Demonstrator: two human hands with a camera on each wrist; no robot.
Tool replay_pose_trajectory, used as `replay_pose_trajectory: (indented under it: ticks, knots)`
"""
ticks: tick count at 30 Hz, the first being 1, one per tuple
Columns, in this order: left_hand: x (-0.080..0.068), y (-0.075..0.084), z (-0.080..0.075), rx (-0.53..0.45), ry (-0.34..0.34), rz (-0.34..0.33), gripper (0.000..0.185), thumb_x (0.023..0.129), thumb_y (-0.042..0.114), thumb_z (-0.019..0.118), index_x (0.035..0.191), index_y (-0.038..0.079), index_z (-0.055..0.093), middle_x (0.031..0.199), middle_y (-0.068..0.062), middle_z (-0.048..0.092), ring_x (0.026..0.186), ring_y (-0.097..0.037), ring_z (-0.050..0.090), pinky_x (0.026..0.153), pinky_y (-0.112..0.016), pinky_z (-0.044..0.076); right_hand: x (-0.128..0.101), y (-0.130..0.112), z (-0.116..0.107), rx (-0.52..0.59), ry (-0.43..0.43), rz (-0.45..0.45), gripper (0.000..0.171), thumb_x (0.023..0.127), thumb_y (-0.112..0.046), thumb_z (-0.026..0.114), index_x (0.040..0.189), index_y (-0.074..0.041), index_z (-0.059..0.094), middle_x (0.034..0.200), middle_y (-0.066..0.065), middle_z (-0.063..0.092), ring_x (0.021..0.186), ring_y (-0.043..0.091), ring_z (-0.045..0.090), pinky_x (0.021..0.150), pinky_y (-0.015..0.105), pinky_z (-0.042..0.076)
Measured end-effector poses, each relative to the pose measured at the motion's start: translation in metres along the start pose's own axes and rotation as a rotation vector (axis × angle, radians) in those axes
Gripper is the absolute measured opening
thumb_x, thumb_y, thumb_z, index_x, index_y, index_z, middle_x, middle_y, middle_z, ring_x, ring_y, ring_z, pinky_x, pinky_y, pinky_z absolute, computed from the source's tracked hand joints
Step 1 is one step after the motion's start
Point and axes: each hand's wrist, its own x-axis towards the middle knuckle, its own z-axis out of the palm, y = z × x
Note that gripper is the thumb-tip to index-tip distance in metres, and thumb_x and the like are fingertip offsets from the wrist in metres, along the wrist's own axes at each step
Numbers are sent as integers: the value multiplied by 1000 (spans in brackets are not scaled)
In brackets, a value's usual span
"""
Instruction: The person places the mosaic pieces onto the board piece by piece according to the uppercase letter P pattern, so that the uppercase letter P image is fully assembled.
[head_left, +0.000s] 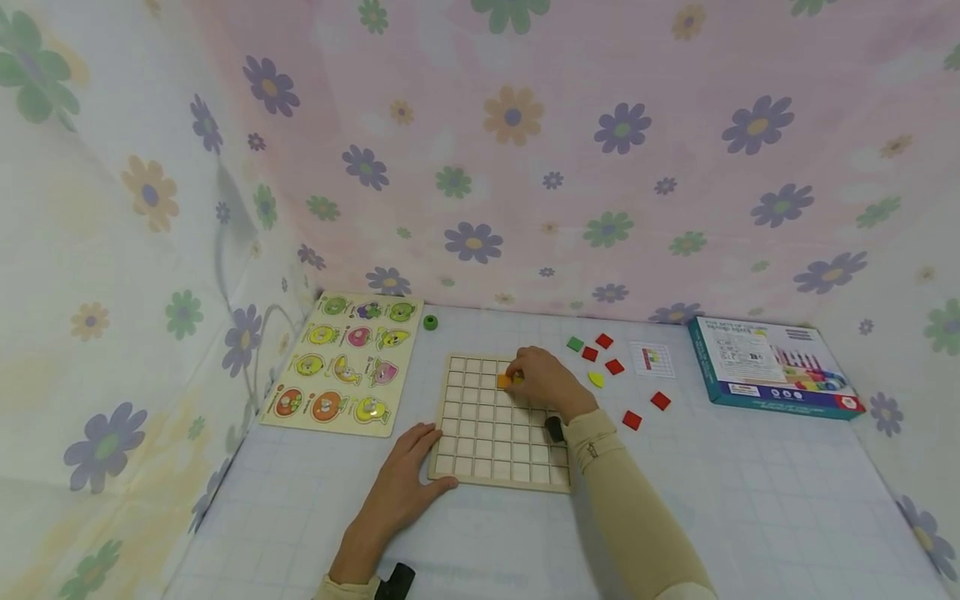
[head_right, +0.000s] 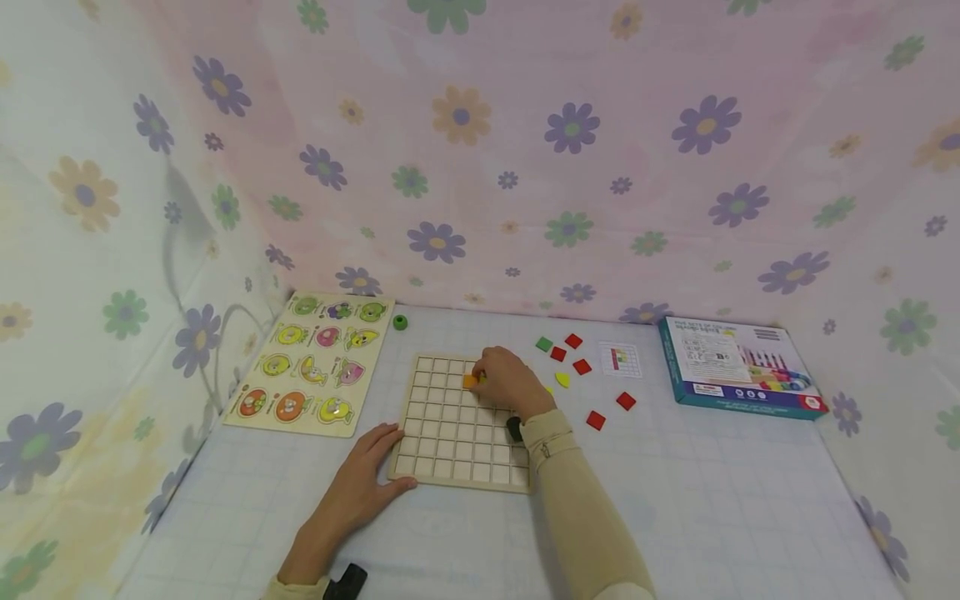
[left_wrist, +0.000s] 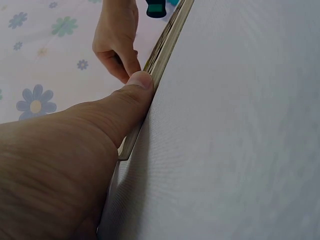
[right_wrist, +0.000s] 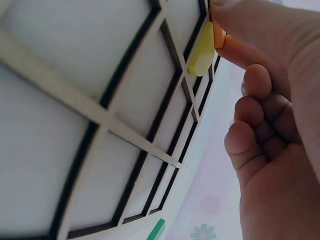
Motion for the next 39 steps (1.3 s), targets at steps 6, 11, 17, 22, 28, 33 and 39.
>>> replay_pose_trajectory:
  ticks: [6,11,17,22,28,33,39]
  knots:
    - [0,1,0,14,-2,-3,79,79,46,84,144,10,57,155,-6,48,148,-31,41,121,-48,41,-1,1,0,-18,-8,-21,24,95,-26,75,112,-10,79,95,0,63,81,13,54,73,30,50]
    - [0,1,-1,6,-10,-23,80,79,46,85,145,12,56,156,-4,47,149,-29,39,123,-46,39,-1,-1,1,-14,13,-28,25,94,-25,75,112,-8,79,94,2,65,79,14,55,70,28,49]
    - [-1,-1,0,-2,-29,-38,79,81,47,84,146,13,55,157,-3,46,150,-29,38,122,-47,39,-1,-5,4,13,18,-15,25,96,-26,73,113,-8,79,94,3,66,80,14,56,71,28,50]
    - [0,-2,2,7,-21,-23,79,80,47,84,145,13,56,156,-3,47,149,-28,39,122,-46,39,0,-6,5,19,30,-30,25,97,-23,72,114,-7,79,89,2,64,75,13,53,66,26,47]
    - [1,-2,1,22,-3,-13,79,79,47,85,145,14,56,155,-3,48,149,-28,40,122,-46,40,1,-7,4,41,40,-23,24,95,-23,74,114,-8,79,87,1,63,74,12,52,65,24,45]
    - [2,-2,0,14,-1,-19,78,79,46,85,144,13,56,155,-3,48,149,-29,40,122,-47,40,2,-7,5,44,42,-26,23,96,-22,73,114,-8,79,89,1,63,77,13,55,68,26,49]
    - [0,-2,0,-5,-26,-30,79,80,47,84,145,13,55,157,-4,46,150,-30,38,122,-48,39,3,-7,8,42,38,-33,21,96,-21,73,113,-11,79,87,-1,62,74,9,51,68,25,48]
